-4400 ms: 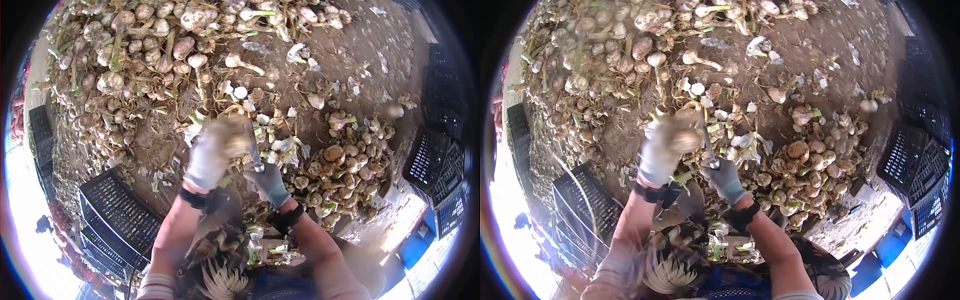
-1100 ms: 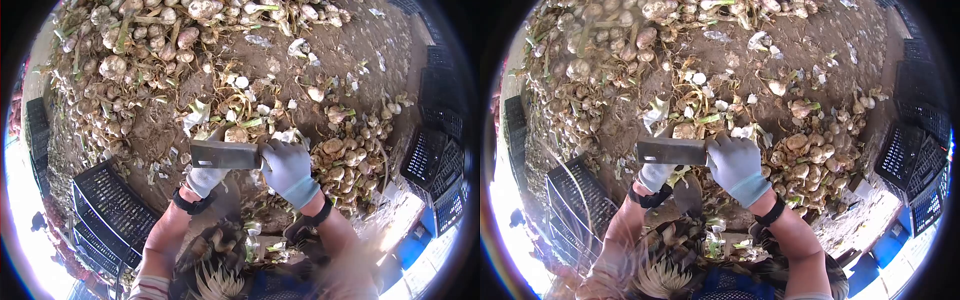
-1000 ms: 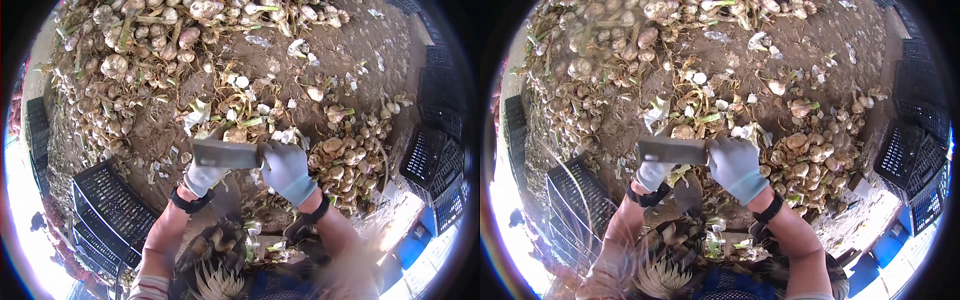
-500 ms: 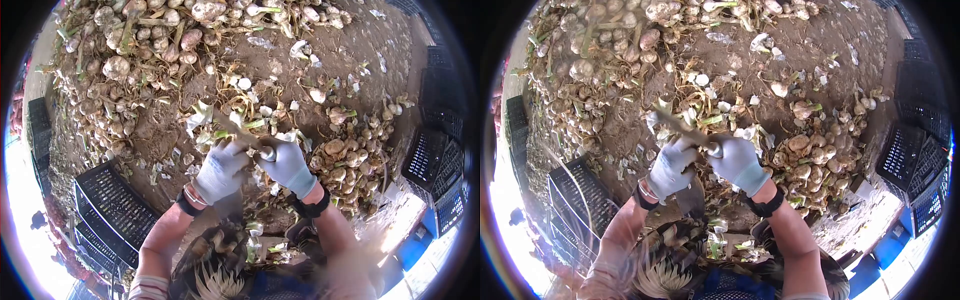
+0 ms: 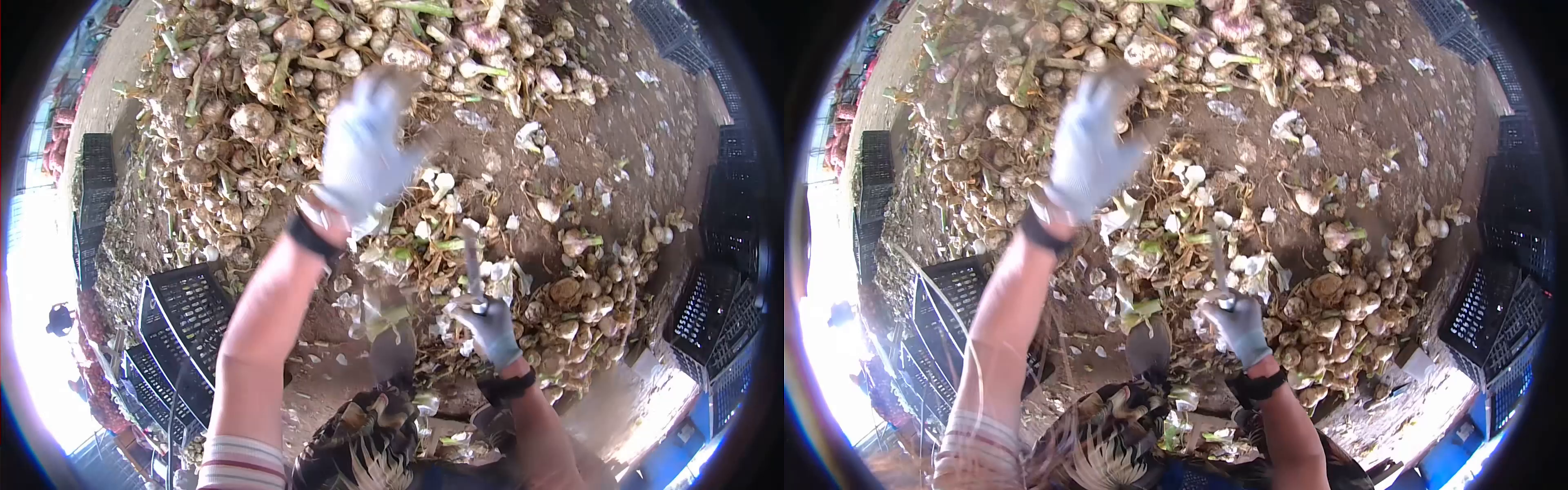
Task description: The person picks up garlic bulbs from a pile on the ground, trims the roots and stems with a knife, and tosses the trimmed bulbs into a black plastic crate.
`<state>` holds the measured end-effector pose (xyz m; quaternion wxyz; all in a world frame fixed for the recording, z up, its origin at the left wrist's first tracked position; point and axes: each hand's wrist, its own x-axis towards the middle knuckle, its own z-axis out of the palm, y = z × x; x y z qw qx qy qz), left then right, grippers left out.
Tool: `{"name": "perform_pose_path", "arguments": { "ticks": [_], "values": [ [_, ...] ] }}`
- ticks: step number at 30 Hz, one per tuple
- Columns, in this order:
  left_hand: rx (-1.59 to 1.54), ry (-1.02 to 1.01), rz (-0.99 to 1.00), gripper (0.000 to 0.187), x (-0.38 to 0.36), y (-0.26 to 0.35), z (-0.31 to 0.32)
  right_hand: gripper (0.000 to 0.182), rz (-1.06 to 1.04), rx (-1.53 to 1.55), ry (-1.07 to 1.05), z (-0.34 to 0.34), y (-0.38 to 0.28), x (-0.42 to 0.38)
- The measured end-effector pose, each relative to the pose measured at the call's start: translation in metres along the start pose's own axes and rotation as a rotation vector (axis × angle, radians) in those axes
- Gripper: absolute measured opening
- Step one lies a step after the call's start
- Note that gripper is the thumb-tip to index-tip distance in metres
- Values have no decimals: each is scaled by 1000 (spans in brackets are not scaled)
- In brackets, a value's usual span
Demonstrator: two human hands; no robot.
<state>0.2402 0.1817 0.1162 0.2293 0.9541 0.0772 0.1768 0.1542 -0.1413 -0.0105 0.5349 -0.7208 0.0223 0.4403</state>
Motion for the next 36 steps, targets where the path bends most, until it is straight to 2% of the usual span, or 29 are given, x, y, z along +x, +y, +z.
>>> {"name": "perform_pose_path", "arguments": {
  "ticks": [1,2,3,5,7,9,11,13,14,15,17,19,20,21,23,24,27,29,30,31,33,35,36],
  "values": [
    [209,24,-86,60,17,-31,-2,12,15,57,40,-4,-6,2],
    [273,-80,-188,63,29,-62,-2,12,35,112,35,-8,-15,3],
    [331,-186,-294,66,30,-83,2,12,192,145,39,-10,-25,5],
    [721,-332,-275,74,16,-85,13,12,111,171,65,-7,-23,12],
    [909,-355,-204,68,-18,-102,37,12,73,194,69,1,-32,14],
    [602,-241,-351,73,-52,-107,43,14,48,189,73,1,-37,13],
    [465,-234,-413,69,-80,-95,38,14,9,167,86,3,-41,12],
    [-194,-46,-574,62,-109,-76,42,14,133,257,41,6,-48,11],
    [-432,-55,-863,55,-114,-52,38,17,84,251,28,10,-56,11],
    [-627,13,-785,47,-135,-48,44,20,-109,77,42,13,-51,17],
    [-1193,9,-926,48,-152,-5,31,25,-67,271,32,30,-79,14],
    [-1458,-74,-762,58,-173,13,44,31,-171,304,-45,39,-89,16],
    [-1480,-219,-785,64,-170,33,32,36,-190,384,-148,43,-101,13],
    [-1554,-248,-609,63,-167,43,32,37,-186,384,-128,45,-93,16],
    [-1597,-227,-733,61,-167,53,19,33,-164,368,-109,48,-101,13],
    [-1599,-231,-729,61,-171,52,20,33,-167,369,-106,47,-101,11],
    [-1451,-237,-837,61,-185,44,23,28,-98,305,-149,42,-98,3],
    [-959,-349,-824,57,-185,40,23,25,-525,-636,64,32,-102,-1],
    [-1249,-227,-816,60,-206,29,38,22,-613,-781,78,30,-96,0],
    [-1254,-228,-818,60,-206,29,38,22,-609,-786,77,29,-98,-3],
    [-871,-196,-505,57,-201,29,37,16,-724,-1051,3,25,-108,-8],
    [-902,-208,-575,56,-203,22,36,14,-746,-1080,4,24,-105,-4],
    [-963,-333,-550,56,-213,5,40,15,-734,-1070,3,24,-104,-1]
  ]
}}
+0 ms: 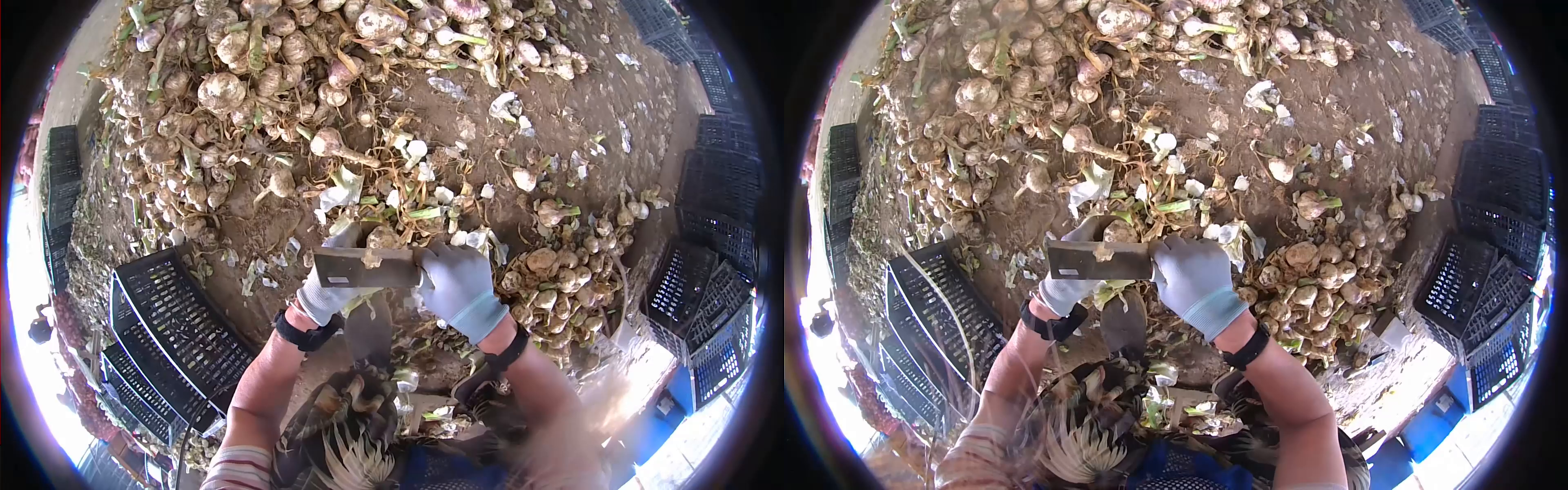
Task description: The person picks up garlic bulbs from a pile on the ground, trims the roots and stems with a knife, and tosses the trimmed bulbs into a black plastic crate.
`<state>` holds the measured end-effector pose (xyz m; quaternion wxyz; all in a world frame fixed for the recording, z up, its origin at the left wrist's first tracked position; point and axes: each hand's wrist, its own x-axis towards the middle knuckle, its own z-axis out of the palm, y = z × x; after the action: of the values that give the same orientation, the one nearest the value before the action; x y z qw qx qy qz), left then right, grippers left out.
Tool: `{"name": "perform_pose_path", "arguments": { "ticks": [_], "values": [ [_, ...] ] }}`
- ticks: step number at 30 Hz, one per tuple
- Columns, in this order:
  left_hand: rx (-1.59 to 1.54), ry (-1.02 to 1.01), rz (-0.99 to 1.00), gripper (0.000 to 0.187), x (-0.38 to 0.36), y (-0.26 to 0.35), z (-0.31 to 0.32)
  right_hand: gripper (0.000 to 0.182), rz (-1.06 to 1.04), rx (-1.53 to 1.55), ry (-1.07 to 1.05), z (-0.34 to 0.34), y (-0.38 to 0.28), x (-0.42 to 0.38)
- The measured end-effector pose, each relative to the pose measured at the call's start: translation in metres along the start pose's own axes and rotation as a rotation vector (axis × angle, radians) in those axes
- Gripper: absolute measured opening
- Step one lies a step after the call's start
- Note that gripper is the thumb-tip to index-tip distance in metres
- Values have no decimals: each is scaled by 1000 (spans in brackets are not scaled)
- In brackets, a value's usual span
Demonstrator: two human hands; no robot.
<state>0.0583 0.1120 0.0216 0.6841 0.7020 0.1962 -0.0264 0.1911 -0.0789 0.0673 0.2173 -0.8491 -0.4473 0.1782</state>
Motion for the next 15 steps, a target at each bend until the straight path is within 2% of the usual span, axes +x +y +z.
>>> {"name": "perform_pose_path", "arguments": {
  "ticks": [1,2,3,5,9,11,13,14,15],
  "values": [
    [-26,-128,-31,57,2,5,-5,15,10,10,-2,2,2,0],
    [-282,-65,-86,63,1,16,4,15,12,12,-4,7,3,-2],
    [-282,-60,-83,63,3,17,2,16,26,-4,53,13,6,-3],
    [60,-73,-119,66,2,16,2,16,53,-18,103,18,8,-8],
    [-115,-42,-253,62,-6,15,-1,17,69,-13,30,17,5,-7],
    [-161,-43,-247,60,-12,23,2,16,72,-19,-12,10,6,-2],
    [-262,-51,-230,56,-17,35,8,18,485,-13,-360,2,13,4],
    [-308,-53,-212,54,-15,44,8,24,712,-107,-435,15,43,0],
    [-354,-43,-203,52,-16,52,8,25,658,-33,-258,25,60,-21]
  ]
}}
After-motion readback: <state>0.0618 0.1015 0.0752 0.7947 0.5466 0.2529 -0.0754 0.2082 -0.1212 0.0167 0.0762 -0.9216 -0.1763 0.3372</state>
